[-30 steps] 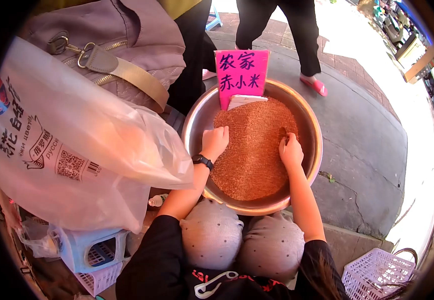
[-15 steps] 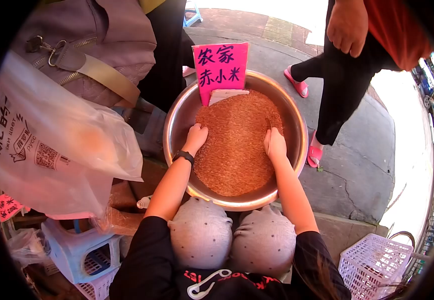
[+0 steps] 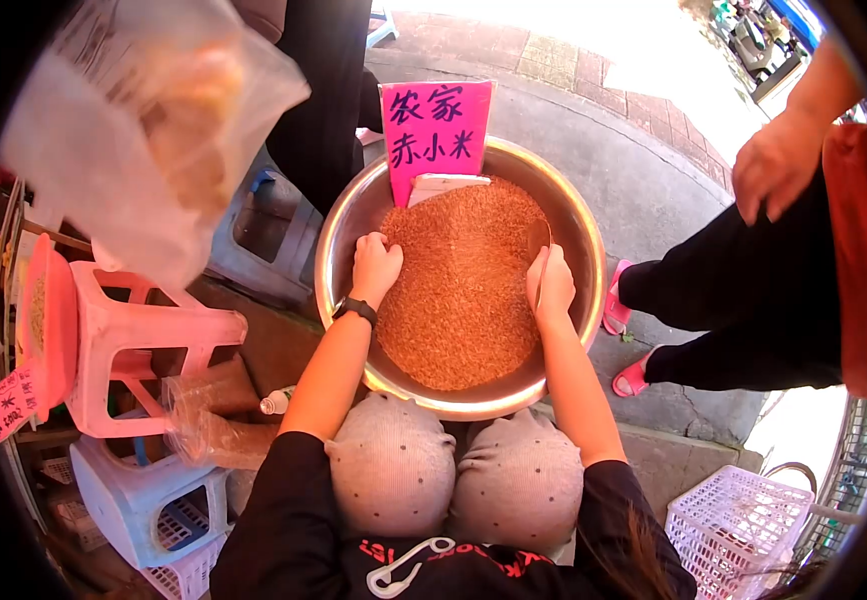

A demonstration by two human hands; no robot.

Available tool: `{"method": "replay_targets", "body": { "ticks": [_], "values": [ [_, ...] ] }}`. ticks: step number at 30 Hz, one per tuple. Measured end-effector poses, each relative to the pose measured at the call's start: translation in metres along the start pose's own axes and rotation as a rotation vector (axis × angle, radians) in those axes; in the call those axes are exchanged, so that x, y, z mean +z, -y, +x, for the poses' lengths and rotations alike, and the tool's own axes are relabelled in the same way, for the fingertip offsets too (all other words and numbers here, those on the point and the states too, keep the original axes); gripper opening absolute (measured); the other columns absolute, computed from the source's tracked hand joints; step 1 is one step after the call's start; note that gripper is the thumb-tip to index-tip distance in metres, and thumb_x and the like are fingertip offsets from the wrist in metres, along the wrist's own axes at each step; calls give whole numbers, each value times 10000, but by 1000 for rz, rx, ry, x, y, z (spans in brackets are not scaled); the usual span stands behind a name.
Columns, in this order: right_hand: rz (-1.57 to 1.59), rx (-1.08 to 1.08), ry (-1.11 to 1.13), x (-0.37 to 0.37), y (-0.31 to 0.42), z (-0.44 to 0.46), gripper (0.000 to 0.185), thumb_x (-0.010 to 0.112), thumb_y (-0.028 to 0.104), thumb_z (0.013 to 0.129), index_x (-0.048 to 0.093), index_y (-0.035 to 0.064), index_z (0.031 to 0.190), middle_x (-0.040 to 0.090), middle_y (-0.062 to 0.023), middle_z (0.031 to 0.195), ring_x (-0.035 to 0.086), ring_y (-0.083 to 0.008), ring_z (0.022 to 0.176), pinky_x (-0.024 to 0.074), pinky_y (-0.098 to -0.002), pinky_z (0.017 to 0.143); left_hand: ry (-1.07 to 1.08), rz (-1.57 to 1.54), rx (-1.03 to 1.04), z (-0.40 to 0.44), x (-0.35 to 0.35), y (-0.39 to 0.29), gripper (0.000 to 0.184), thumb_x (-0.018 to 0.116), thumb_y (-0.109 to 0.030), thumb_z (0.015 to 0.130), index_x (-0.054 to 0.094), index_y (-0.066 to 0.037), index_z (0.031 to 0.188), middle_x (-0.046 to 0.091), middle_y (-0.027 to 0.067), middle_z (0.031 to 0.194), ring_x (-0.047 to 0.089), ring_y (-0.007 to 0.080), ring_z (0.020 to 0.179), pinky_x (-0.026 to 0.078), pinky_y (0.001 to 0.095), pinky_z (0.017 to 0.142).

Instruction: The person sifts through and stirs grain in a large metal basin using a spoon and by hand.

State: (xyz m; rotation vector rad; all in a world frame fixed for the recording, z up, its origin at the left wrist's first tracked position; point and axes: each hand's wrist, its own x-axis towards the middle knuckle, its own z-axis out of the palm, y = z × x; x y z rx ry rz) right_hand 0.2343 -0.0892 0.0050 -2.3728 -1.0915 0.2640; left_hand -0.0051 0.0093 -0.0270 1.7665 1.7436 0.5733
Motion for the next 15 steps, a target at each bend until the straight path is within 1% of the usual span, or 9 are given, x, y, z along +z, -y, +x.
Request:
{"method": "replay_targets", "body": {
  "ticks": [1,2,4,5,8,10,11,14,15],
  "values": [
    [-25,1,12,0,-1,0,256,370,251,892,485,38,974,608,-193,808,591,-369,760,453,-472,658,-4,18,-3,0,4,3,388,499,-218,765,500,12,1078,480,211,1128,470,338,1031,390,401,845],
    [-42,-2,35,0,-2,-1,248,378,244,889,475,38,988,608,-193,810,591,-369,759,454,-471,656,-9,36,-5,0,8,7,409,501,-223,757,485,18,1087,460,227,1145,446,358,1059,374,410,877],
    [-75,-9,79,2,-5,-3,239,395,230,885,456,40,1015,607,-195,813,591,-369,759,455,-470,652,33,-18,23,6,22,19,425,498,-207,748,473,30,1100,458,234,1144,439,362,1074,366,412,891],
    [-50,-24,89,5,-7,-3,229,401,221,882,458,36,1006,599,-214,798,586,-381,756,450,-475,653,54,-45,37,9,29,24,432,496,-199,744,467,36,1106,457,237,1144,435,364,1081,363,412,897],
    [21,-86,138,13,-12,-3,210,418,192,875,461,32,1004,579,-258,777,574,-406,760,442,-482,663,261,-76,19,5,17,9,468,495,-190,738,456,49,1139,437,244,1183,429,374,1086,362,407,894],
    [59,-151,194,15,-9,-5,217,427,173,871,456,36,1036,573,-272,797,570,-409,781,442,-475,678,275,-158,41,3,15,5,447,504,-186,739,479,53,1116,483,222,1148,476,348,1030,386,374,864],
    [107,-215,167,20,-12,-5,213,430,188,876,445,52,1039,578,-257,798,559,-423,778,431,-478,672,281,-199,54,3,14,3,437,509,-184,739,490,55,1105,506,210,1130,499,335,1002,397,357,849],
    [283,-351,236,12,-7,-6,219,453,197,873,476,48,1032,579,-255,849,552,-424,798,431,-468,679,461,-563,86,1,7,-4,346,525,-177,755,556,50,1014,591,155,987,565,238,845,438,298,750],
    [380,-380,288,9,-3,-6,240,471,206,870,515,47,1045,589,-229,870,570,-384,831,439,-422,711,517,-684,11,2,6,-4,308,526,-173,761,574,46,971,601,134,944,567,205,811,441,283,724]
  ]
}}
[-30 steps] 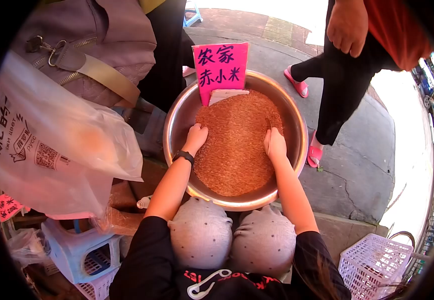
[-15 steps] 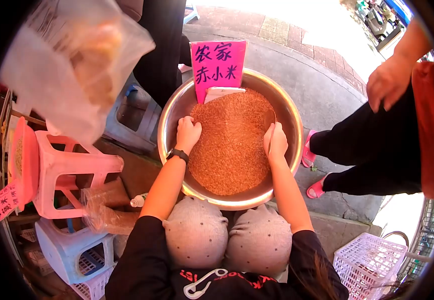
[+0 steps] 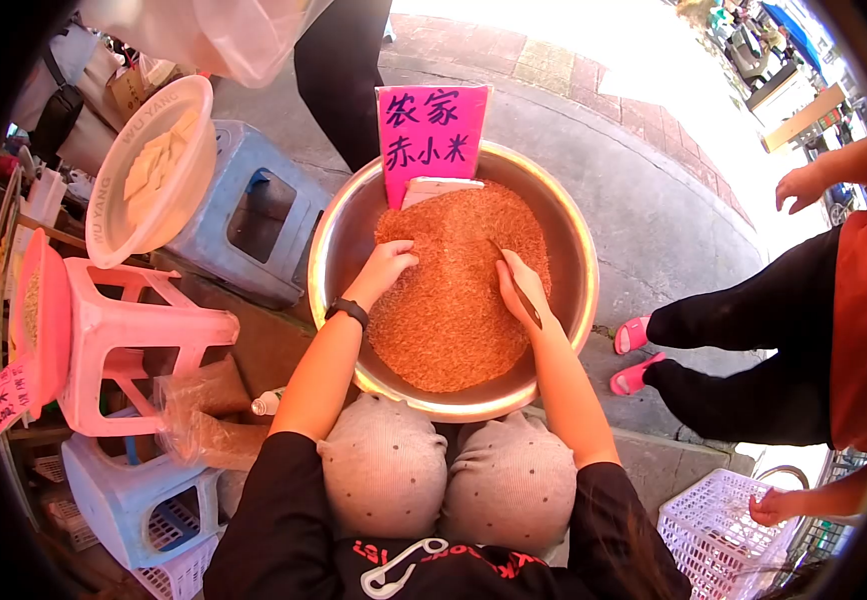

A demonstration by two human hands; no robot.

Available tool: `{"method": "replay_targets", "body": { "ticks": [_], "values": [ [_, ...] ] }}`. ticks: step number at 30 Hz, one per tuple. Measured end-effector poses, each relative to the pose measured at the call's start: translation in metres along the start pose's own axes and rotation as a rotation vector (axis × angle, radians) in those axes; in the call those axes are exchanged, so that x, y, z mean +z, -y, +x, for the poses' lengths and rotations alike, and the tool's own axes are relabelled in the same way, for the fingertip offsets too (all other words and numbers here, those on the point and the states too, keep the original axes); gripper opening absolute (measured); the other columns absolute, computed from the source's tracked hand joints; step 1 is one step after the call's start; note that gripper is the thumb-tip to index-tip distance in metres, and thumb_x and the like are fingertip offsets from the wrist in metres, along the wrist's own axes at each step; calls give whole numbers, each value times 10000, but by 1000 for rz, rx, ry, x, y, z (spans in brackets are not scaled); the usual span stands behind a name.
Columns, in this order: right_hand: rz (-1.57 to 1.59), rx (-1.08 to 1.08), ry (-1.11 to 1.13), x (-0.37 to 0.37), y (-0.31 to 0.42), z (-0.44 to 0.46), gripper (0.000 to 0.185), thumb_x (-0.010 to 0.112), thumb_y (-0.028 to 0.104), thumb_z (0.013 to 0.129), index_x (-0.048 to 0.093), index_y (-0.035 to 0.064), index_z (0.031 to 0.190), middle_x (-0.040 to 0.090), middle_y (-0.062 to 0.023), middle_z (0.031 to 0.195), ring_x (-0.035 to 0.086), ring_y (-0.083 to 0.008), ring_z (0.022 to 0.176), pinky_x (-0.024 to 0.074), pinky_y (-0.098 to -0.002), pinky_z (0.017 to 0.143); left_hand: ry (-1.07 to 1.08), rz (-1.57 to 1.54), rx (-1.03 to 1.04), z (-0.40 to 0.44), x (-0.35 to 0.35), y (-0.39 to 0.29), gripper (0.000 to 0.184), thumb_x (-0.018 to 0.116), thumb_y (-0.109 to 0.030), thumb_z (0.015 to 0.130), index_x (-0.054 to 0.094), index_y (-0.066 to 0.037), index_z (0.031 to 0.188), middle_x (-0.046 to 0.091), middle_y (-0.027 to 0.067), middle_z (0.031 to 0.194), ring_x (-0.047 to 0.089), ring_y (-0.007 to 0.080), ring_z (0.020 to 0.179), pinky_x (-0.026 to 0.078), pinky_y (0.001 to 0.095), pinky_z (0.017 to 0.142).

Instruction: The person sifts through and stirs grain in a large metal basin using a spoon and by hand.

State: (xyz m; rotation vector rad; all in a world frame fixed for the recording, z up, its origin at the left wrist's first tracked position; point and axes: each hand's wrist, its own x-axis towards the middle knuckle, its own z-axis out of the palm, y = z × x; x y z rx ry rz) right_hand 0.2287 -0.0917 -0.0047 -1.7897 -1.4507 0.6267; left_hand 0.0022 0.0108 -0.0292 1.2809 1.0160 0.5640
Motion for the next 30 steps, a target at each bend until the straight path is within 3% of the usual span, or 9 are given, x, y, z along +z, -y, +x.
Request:
{"method": "replay_targets", "body": {
  "ticks": [2,5,8,11,12,18,24,27,30],
  "values": [
    [134,-15,106,-9,10,-4,251,481,217,867,537,50,1046,600,-201,871,579,-338,851,436,-384,735,65,-273,-109,1,-3,-2,248,529,-167,774,610,39,885,620,90,858,571,141,743,447,253,671],
    [252,185,213,-8,-1,-7,276,501,248,860,562,49,1041,616,-145,874,583,-258,869,427,-332,760,146,-88,-132,-18,-8,-40,274,513,-218,808,620,26,744,619,80,838,567,109,732,444,253,617],
    [303,299,116,-20,13,-9,276,474,265,866,557,36,995,617,-150,878,583,-281,882,432,-350,759,-210,62,-88,-7,-13,-18,338,493,-265,810,586,16,646,615,97,808,580,187,720,449,309,606],
    [-237,227,-202,-22,14,-4,283,392,263,888,519,48,1022,601,-204,893,567,-369,856,448,-420,736,-493,633,185,-3,-9,-4,331,485,-252,796,555,7,601,595,129,754,567,305,702,444,387,625],
    [-366,287,-216,-23,17,-2,254,390,245,890,501,57,1020,608,-193,868,583,-357,828,456,-442,713,-514,657,175,-8,-7,-10,238,492,-211,772,564,9,717,576,161,814,525,381,777,425,428,701],
    [-537,399,-180,-16,6,-2,209,406,199,882,416,51,1029,594,-177,872,596,-339,797,467,-463,671,-547,664,70,1,-7,17,399,495,-202,752,471,38,1070,480,254,1104,451,373,1045,364,409,892],
    [-379,379,-109,-4,-8,1,186,391,184,895,414,21,983,580,-204,799,587,-372,777,465,-451,662,-302,580,-28,1,0,9,500,493,-162,720,430,56,1166,449,272,1164,401,376,1126,326,410,940],
    [-337,199,-66,1,-14,0,213,400,205,898,437,26,1008,583,-219,816,580,-385,790,456,-441,657,-257,648,134,0,3,16,489,511,-162,729,459,61,1160,521,241,1107,488,334,1060,376,365,895],
    [-36,12,-60,1,-8,-2,245,428,248,896,517,36,977,594,-222,831,571,-374,816,441,-408,701,-11,175,44,-1,-1,-3,408,526,-166,751,536,54,1094,610,167,978,574,251,924,427,290,806]
  ]
}}
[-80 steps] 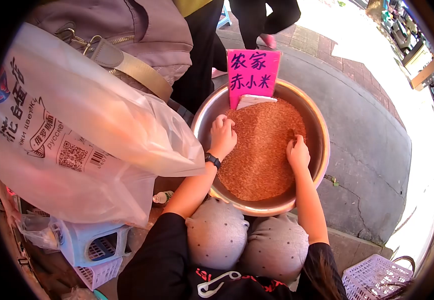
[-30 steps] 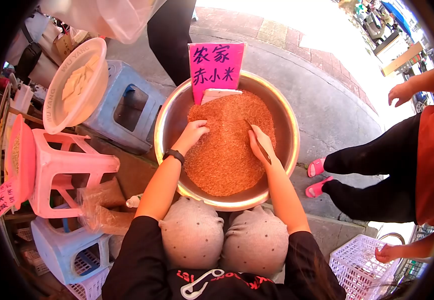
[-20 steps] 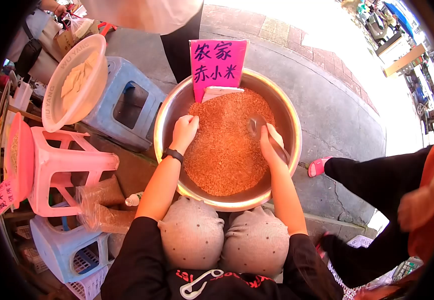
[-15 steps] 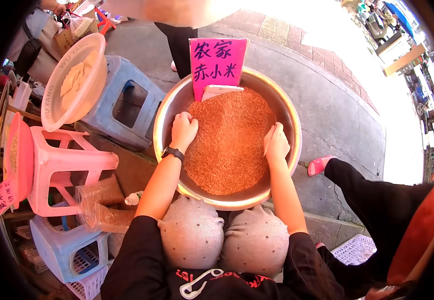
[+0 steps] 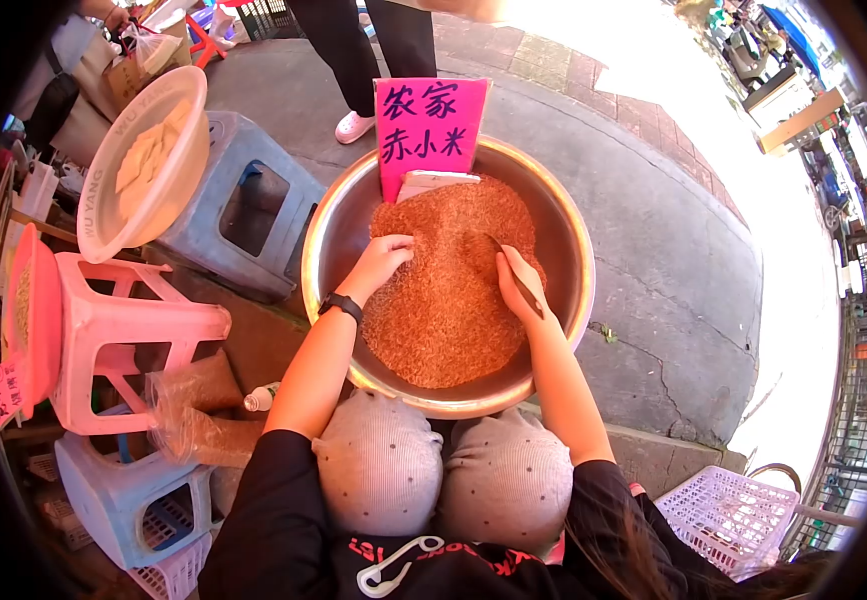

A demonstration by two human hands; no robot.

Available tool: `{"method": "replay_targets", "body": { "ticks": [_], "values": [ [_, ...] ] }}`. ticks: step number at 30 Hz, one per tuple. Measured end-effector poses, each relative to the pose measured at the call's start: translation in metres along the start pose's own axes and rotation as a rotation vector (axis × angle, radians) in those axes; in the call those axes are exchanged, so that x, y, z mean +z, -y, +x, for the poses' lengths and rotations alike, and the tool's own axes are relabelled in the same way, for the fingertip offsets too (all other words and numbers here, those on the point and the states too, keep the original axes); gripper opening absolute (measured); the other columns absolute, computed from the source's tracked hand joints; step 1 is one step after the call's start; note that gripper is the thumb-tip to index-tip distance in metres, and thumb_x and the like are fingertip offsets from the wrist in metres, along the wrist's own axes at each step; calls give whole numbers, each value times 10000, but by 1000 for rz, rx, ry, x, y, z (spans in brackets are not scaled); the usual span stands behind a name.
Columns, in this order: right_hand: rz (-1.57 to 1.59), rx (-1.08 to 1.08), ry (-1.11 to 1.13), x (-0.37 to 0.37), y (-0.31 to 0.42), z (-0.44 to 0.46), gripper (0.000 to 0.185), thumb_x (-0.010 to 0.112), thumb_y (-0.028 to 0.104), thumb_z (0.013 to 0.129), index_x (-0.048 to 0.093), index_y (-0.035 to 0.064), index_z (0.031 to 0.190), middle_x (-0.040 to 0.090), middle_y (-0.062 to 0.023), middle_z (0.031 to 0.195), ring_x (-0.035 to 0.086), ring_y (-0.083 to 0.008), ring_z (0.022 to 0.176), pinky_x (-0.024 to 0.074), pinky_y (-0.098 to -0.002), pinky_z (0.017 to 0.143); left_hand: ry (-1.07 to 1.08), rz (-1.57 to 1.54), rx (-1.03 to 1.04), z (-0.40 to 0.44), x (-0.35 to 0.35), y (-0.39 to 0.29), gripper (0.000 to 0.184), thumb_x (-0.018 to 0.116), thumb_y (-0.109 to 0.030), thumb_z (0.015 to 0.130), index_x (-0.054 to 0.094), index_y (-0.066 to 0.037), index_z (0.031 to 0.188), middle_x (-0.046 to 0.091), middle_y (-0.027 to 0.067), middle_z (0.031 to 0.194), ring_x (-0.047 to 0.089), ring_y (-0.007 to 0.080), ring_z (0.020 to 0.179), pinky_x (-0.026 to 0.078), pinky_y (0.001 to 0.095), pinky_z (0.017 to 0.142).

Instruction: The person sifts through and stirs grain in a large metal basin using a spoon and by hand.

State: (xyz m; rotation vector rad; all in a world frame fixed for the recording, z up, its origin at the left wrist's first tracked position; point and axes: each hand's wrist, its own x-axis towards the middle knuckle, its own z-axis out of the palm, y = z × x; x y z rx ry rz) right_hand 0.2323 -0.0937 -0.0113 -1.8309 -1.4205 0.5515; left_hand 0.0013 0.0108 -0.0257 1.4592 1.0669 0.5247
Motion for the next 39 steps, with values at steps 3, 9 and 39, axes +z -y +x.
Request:
{"method": "replay_targets", "body": {
  "ticks": [3,9,39],
  "values": [
    [281,116,142,-7,13,0,310,453,303,889,577,19,894,615,-146,779,586,-281,800,432,-347,728,164,-85,65,-11,-7,-28,273,503,-172,801,609,23,959,626,90,928,584,132,852,442,223,717],
    [256,173,-4,-7,8,0,375,431,334,894,575,7,779,588,-102,697,570,-216,710,415,-339,638,-67,-214,-59,-6,-9,-19,200,502,-183,798,607,-13,809,627,79,858,583,140,782,439,243,669],
    [494,319,192,-13,2,6,249,504,267,847,569,27,851,519,-14,600,497,-111,526,408,-259,492,-113,-156,-157,-10,-10,-20,341,522,-324,794,645,-18,704,590,34,626,529,115,543,372,269,496]
  ]
}}
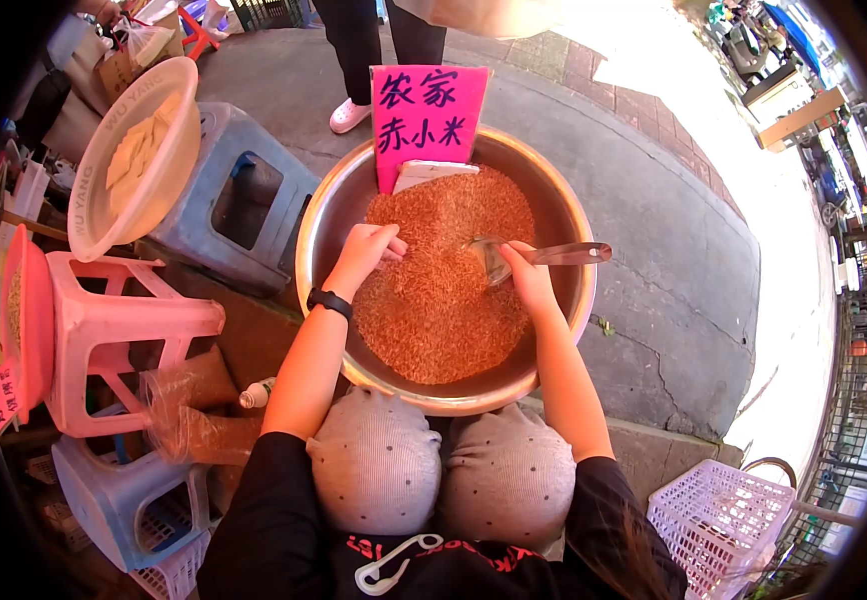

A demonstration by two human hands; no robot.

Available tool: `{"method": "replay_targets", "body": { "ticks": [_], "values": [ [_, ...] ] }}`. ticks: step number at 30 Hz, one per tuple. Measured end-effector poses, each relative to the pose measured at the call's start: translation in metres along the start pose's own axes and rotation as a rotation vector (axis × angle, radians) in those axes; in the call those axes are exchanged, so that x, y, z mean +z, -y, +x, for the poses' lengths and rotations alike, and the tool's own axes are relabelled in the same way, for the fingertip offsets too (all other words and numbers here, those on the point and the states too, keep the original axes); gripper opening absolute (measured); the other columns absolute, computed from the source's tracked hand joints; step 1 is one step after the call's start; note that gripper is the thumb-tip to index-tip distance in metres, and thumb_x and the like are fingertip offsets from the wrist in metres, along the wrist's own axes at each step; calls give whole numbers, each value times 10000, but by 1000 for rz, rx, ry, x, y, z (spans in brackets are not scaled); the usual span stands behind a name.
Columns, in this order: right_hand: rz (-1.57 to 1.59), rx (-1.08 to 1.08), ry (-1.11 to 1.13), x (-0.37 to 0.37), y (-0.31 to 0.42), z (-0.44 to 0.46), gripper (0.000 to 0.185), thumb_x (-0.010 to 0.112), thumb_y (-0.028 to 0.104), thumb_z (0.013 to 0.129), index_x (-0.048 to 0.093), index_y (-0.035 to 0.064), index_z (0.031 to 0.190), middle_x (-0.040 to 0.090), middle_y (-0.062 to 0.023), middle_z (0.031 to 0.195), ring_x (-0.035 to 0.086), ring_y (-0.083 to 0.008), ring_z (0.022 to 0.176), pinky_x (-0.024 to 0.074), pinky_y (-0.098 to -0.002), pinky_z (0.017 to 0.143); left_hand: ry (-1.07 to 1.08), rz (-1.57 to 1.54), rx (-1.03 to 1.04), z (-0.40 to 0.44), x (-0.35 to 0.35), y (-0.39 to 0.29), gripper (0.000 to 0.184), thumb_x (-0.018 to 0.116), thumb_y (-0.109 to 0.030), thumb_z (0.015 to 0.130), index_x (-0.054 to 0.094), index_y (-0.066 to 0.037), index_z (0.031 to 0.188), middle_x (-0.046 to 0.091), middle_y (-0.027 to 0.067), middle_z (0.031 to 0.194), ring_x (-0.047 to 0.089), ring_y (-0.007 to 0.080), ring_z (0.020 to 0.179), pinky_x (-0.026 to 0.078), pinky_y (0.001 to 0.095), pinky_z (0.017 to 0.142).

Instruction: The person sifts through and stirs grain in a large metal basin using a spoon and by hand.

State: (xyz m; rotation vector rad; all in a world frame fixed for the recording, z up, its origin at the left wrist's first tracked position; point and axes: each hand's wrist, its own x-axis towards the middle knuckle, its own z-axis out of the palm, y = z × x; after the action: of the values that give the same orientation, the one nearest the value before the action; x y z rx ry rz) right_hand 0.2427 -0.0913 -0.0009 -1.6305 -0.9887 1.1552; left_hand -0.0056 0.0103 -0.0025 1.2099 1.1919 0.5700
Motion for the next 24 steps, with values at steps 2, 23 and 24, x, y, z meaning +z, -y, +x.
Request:
{"method": "replay_targets", "body": {
  "ticks": [2,23,24],
  "values": [
    [-181,-63,-139,2,-3,1,243,493,254,845,560,25,805,544,-56,607,549,-161,547,431,-299,502,-123,411,66,8,-5,12,319,492,-298,786,623,-27,683,615,125,675,584,260,626,428,344,564],
    [-538,39,-149,1,-29,10,241,466,234,821,577,25,865,617,-189,798,586,-343,748,456,-405,676,-12,653,-62,10,-4,19,309,490,-229,737,635,39,788,582,220,692,577,290,664,437,383,611],
    [-460,33,-110,2,-30,10,231,480,235,819,579,28,838,622,-171,761,597,-316,685,466,-383,621,72,583,-62,13,-5,22,302,498,-236,741,644,23,793,580,180,668,560,244,620,429,353,578]
  ]
}}
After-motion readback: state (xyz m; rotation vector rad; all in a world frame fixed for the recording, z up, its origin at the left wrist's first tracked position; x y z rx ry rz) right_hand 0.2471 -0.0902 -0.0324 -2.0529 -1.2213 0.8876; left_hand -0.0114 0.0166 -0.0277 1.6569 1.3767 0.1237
